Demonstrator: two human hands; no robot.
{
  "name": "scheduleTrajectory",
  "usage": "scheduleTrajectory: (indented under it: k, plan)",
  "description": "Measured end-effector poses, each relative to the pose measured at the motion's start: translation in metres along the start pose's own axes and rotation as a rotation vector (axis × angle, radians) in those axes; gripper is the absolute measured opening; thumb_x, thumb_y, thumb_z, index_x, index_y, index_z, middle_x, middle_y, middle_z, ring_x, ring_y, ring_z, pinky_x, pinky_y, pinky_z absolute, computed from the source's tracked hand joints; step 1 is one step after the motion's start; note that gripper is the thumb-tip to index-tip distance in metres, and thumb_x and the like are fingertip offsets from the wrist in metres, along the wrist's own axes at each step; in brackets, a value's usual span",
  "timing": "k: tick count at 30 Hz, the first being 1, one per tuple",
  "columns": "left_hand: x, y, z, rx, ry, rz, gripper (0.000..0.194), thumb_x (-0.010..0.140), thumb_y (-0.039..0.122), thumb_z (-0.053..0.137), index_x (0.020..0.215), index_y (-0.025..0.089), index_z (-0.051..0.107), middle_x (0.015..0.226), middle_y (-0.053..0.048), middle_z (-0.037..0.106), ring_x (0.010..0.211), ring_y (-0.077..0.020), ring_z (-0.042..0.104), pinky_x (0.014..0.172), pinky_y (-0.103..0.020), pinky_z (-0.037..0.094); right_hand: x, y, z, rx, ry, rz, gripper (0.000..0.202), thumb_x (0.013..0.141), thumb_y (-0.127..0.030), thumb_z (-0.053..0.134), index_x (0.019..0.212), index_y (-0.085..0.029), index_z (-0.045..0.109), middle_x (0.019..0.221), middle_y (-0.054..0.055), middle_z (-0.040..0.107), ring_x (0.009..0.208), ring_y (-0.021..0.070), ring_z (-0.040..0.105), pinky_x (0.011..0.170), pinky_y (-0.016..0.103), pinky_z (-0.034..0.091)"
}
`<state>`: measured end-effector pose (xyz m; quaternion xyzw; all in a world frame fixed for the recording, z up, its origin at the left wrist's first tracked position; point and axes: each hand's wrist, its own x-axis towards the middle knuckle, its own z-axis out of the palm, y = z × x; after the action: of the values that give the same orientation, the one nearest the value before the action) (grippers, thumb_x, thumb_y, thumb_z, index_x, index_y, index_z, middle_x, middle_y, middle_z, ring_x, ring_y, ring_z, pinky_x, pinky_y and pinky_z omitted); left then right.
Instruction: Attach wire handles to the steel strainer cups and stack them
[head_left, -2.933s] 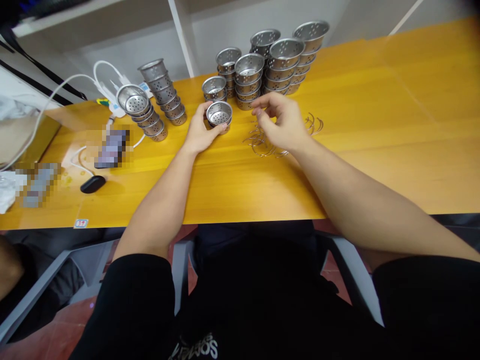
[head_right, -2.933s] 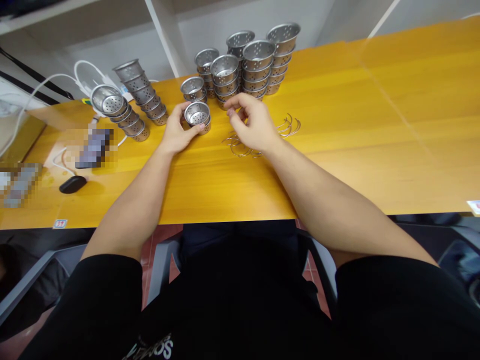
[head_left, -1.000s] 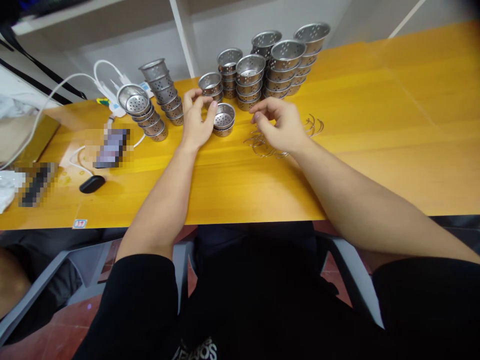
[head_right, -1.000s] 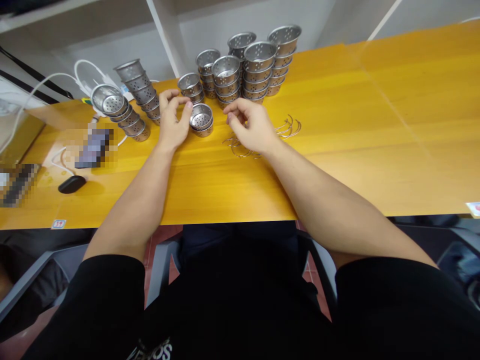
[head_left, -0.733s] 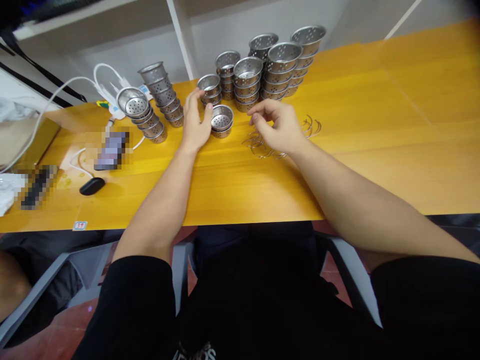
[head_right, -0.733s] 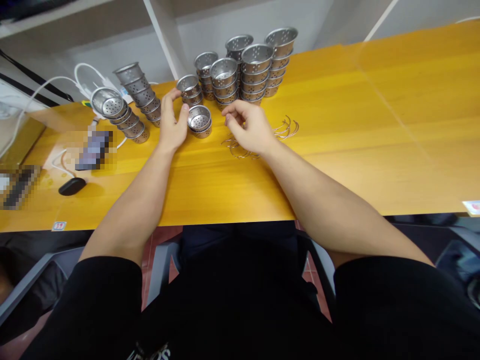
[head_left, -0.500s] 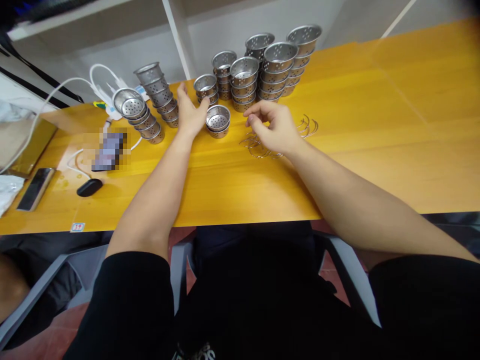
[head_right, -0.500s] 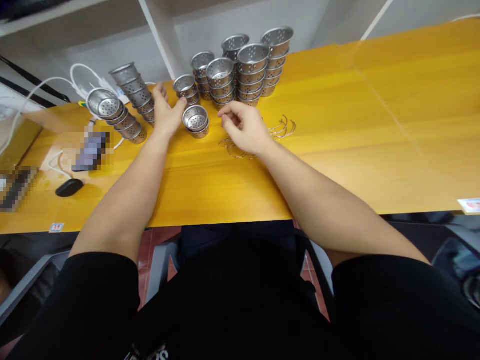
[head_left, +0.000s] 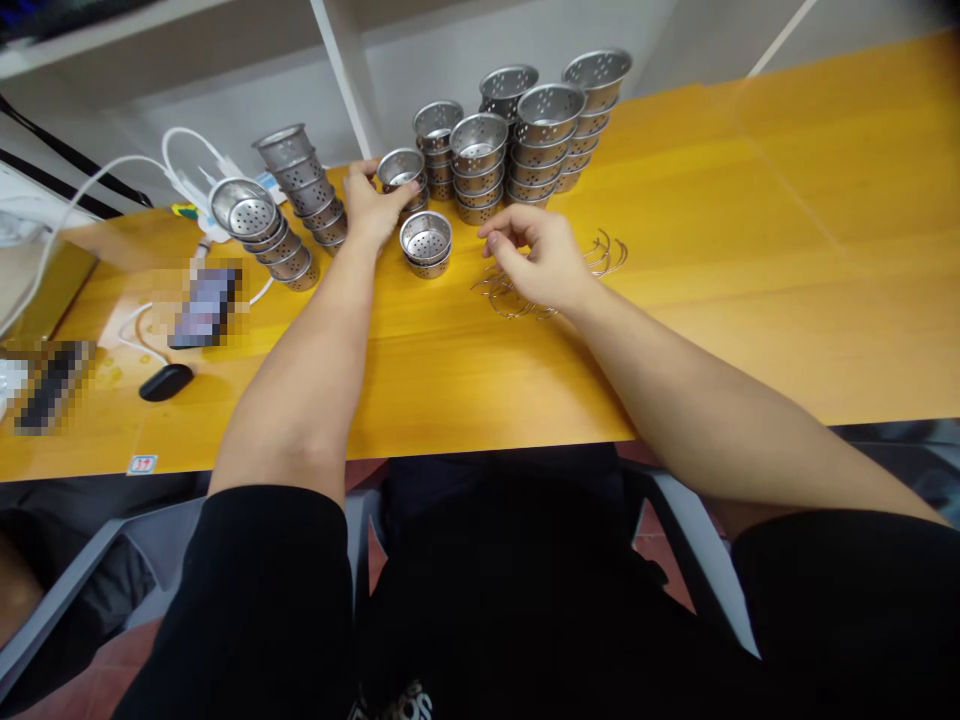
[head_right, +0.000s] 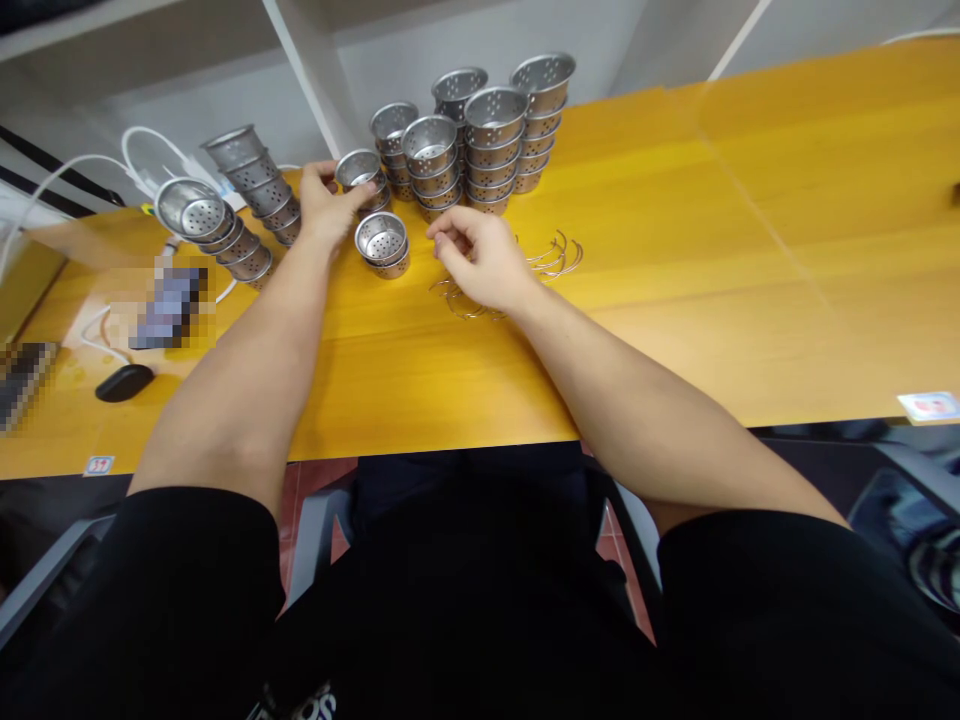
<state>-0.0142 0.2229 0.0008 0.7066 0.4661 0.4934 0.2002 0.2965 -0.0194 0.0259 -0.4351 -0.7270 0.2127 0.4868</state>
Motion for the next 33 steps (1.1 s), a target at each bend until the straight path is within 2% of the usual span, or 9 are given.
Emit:
scheduleTrajectory:
  k: [3, 6, 14, 19, 23, 26, 28, 30, 33]
  plan:
    - [-0.002, 0.006, 0.007, -0.024, 0.105, -0.245, 0.079, 0.077, 0.026, 0.115, 0.132, 0.037, 0.06, 0.153, -0.006, 0.089, 0.152, -0.0377, 0.082, 0.136, -0.06, 0.065, 0.0, 0.001, 0.001, -0.008, 0.002, -0.004, 0.051, 0.117, -0.084, 0.079, 0.125, -0.034, 0.087, 0.105, 0.009, 0.09, 0.094, 0.036, 0.085, 0.104, 0.065, 0.081]
    - [-0.007, 0.024, 0.012, -0.067, 0.094, -0.299, 0.087, 0.074, 0.018, 0.112, 0.14, 0.036, 0.058, 0.156, -0.009, 0.088, 0.154, -0.0385, 0.083, 0.137, -0.056, 0.066, 0.0, 0.004, 0.002, -0.004, -0.001, -0.004, 0.054, 0.118, -0.085, 0.079, 0.125, -0.033, 0.088, 0.105, 0.01, 0.09, 0.097, 0.0368, 0.086, 0.106, 0.065, 0.081]
    - [-0.013, 0.04, 0.019, -0.12, 0.191, -0.211, 0.074, 0.057, 0.027, 0.114, 0.111, 0.038, 0.066, 0.122, -0.001, 0.091, 0.123, -0.0384, 0.084, 0.126, -0.061, 0.067, -0.001, 0.005, 0.0, 0.025, -0.03, 0.014, 0.046, 0.121, -0.075, 0.081, 0.128, -0.03, 0.088, 0.108, 0.011, 0.088, 0.105, 0.0383, 0.086, 0.109, 0.063, 0.077]
    - [0.003, 0.017, 0.012, -0.075, 0.134, -0.141, 0.08, 0.055, 0.041, 0.11, 0.122, 0.045, 0.066, 0.127, 0.0, 0.092, 0.13, -0.0427, 0.083, 0.129, -0.069, 0.063, -0.002, 0.001, 0.0, -0.014, -0.034, 0.017, 0.04, 0.123, -0.068, 0.076, 0.128, -0.03, 0.088, 0.109, 0.011, 0.091, 0.1, 0.0368, 0.087, 0.103, 0.06, 0.078]
    - [0.004, 0.032, -0.001, 0.072, 0.164, 0.104, 0.082, 0.086, 0.066, 0.093, 0.16, 0.061, 0.059, 0.159, 0.0, 0.087, 0.152, -0.0423, 0.077, 0.14, -0.074, 0.056, 0.0, -0.003, -0.003, -0.105, -0.028, 0.066, 0.041, 0.125, -0.064, 0.07, 0.131, -0.028, 0.09, 0.112, 0.012, 0.092, 0.105, 0.0385, 0.089, 0.102, 0.06, 0.079]
    - [-0.016, 0.074, 0.0, 0.106, 0.154, 0.406, 0.08, 0.113, 0.07, 0.074, 0.181, 0.073, 0.033, 0.174, 0.002, 0.079, 0.164, -0.0368, 0.072, 0.143, -0.072, 0.056, 0.004, -0.008, -0.016, -0.209, -0.033, 0.123, 0.044, 0.125, -0.063, 0.068, 0.134, -0.027, 0.09, 0.119, 0.015, 0.094, 0.107, 0.0419, 0.089, 0.104, 0.063, 0.077]
    - [-0.04, 0.103, 0.013, -0.107, 0.072, 0.511, 0.068, 0.108, 0.076, 0.088, 0.165, 0.067, 0.052, 0.162, 0.003, 0.083, 0.151, -0.0358, 0.08, 0.135, -0.068, 0.065, 0.006, -0.01, -0.028, -0.299, -0.077, 0.149, 0.046, 0.124, -0.066, 0.068, 0.132, -0.026, 0.09, 0.125, 0.018, 0.095, 0.112, 0.0456, 0.089, 0.109, 0.065, 0.075]
    - [-0.07, 0.12, 0.03, -0.339, 0.016, 0.536, 0.082, 0.095, 0.089, 0.1, 0.156, 0.049, 0.063, 0.144, 0.001, 0.087, 0.133, -0.0349, 0.089, 0.121, -0.065, 0.073, 0.007, -0.007, -0.041, -0.398, -0.147, 0.163, 0.051, 0.123, -0.071, 0.068, 0.13, -0.026, 0.09, 0.129, 0.021, 0.095, 0.119, 0.0492, 0.088, 0.112, 0.066, 0.073]
    - [-0.116, 0.12, 0.05, -0.383, -0.168, 0.301, 0.089, 0.096, 0.1, 0.1, 0.158, 0.045, 0.066, 0.153, -0.006, 0.087, 0.144, -0.0371, 0.086, 0.133, -0.067, 0.071, 0.008, 0.005, -0.053, -0.52, -0.265, 0.173, 0.056, 0.115, -0.081, 0.079, 0.125, -0.026, 0.09, 0.128, 0.022, 0.093, 0.124, 0.052, 0.086, 0.107, 0.065, 0.071]
